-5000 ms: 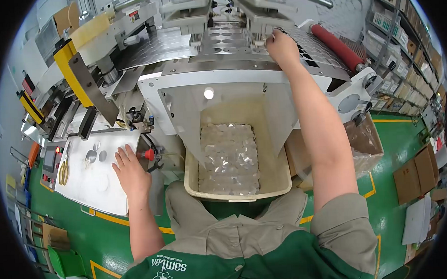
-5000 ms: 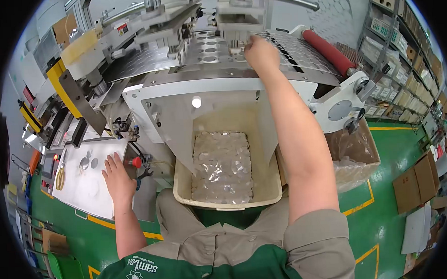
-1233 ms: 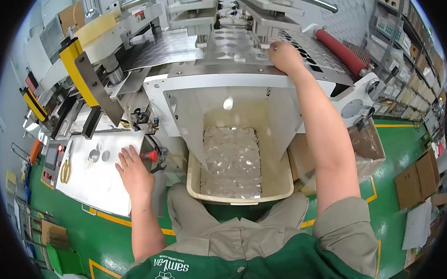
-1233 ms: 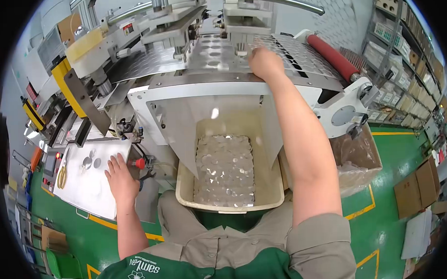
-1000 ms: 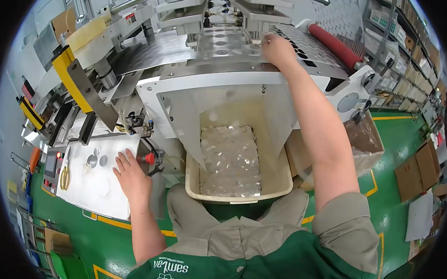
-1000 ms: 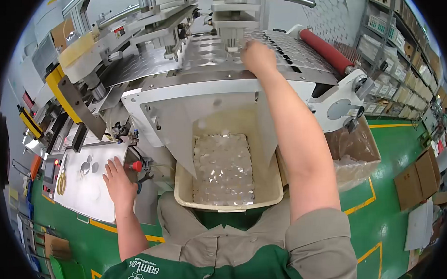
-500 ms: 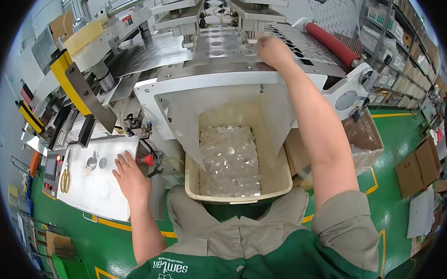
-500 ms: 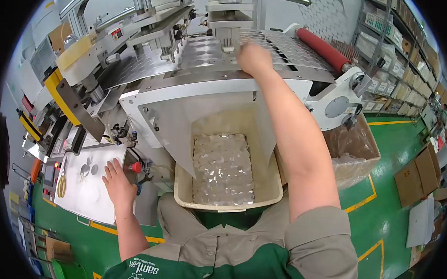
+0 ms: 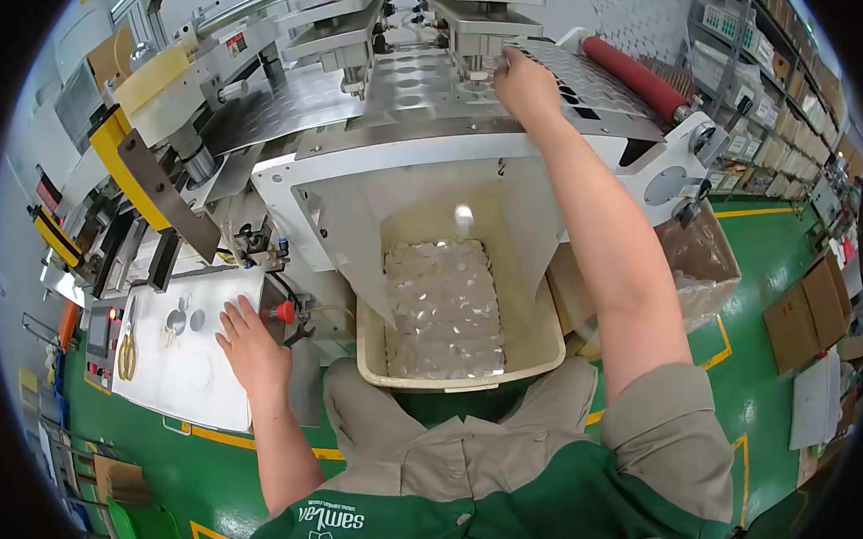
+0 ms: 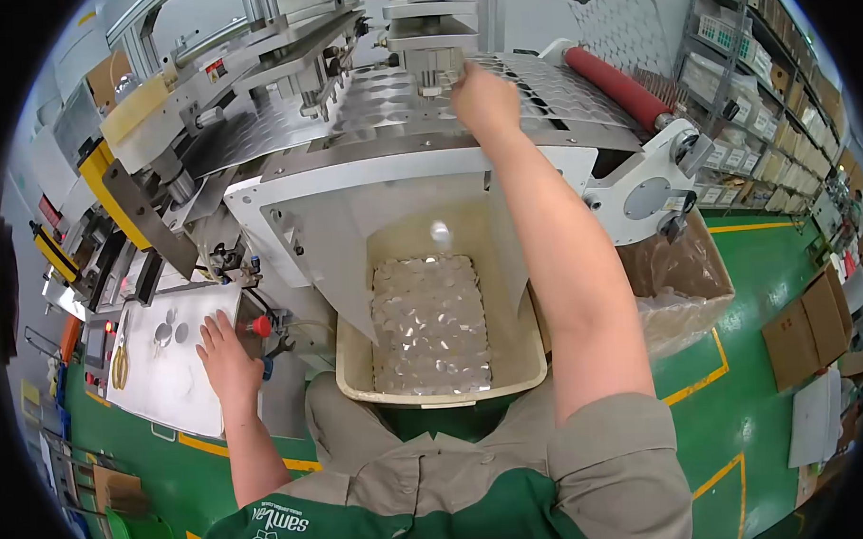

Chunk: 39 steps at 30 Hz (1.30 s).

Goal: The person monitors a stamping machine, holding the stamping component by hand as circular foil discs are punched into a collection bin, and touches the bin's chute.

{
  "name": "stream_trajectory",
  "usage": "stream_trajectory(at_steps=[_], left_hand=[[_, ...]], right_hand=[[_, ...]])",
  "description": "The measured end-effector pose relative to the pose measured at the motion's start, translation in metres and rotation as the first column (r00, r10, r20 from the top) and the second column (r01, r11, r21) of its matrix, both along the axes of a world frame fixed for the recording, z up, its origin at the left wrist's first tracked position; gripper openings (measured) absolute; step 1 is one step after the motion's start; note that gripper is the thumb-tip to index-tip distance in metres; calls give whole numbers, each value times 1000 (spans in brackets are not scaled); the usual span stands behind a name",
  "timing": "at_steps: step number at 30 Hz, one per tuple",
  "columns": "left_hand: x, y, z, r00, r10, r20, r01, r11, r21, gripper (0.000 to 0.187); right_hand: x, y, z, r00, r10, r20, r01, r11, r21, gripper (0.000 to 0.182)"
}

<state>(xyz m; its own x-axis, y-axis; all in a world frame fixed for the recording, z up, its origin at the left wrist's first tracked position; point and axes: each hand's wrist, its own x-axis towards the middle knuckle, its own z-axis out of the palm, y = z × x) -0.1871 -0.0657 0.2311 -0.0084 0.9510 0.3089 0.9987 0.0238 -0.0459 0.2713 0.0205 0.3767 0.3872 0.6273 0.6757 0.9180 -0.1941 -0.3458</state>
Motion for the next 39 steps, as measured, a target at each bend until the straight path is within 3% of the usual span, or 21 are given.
stream_trajectory(at_steps=[4,7,9,13,14,17,19,20,24,26,29,31,32,35,37,38,39], left_hand=[[0,0,-1,1000,5,4,-5,1000,-7,85],[1,0,1,1000,12,12,-12,1000,-12,85],[3,-2,4,1000,12,8,-12,1000,-21,86],[2,1,1,1000,21,-6,-21,1000,-15,85],[1,0,0,1000,10,-1,-10,1000,-1,85],[0,1,-2,1000,7,-9,-7,1000,6,84],[1,0,0,1000,6,-10,-6,1000,4,84],[1,0,0,1000,6,-11,-6,1000,0,84],[1,-1,0,1000,5,-15,-5,1000,-2,85],[3,-1,3,1000,16,-11,-16,1000,-21,86],[1,1,0,1000,14,1,-14,1000,-18,88],[1,1,0,1000,15,-9,-15,1000,-13,88],[0,1,-1,1000,12,-12,-12,1000,-8,88],[1,1,-1,1000,15,-11,-15,1000,-7,89],[1,1,-1,1000,18,-13,-18,1000,-15,88],[1,1,-1,1000,8,-14,-8,1000,-11,88],[0,0,-1,1000,9,-16,-9,1000,-10,88]], right_hand=[[1,-1,-1,999,25,21,-23,995,-97,27],[0,0,-1,1000,9,-18,-8,1000,9,32],[0,-1,-1,999,39,1,-38,977,-208,31],[-2,-3,2,1000,-4,-27,4,1000,9,30],[11,8,-7,997,50,52,-43,991,-129,30],[-1,-2,3,999,10,-40,-12,999,-44,29],[1,-1,1,1000,-3,-12,1,994,-105,29],[12,9,-8,998,69,17,-64,980,-188,29],[0,-1,0,1000,10,-26,-9,999,51,32],[7,3,-6,1000,29,-7,-30,985,-168,32],[0,0,4,999,0,-32,-2,999,-54,30],[3,1,0,999,22,-29,-25,994,-102,31],[6,3,-3,999,37,-23,-41,976,-213,30],[5,4,2,1000,7,-19,-9,998,-66,31],[5,1,-4,999,31,7,-30,996,-81,31],[11,9,-9,999,16,43,-7,978,-209,30],[7,5,-5,1000,7,17,-4,986,-166,31]])
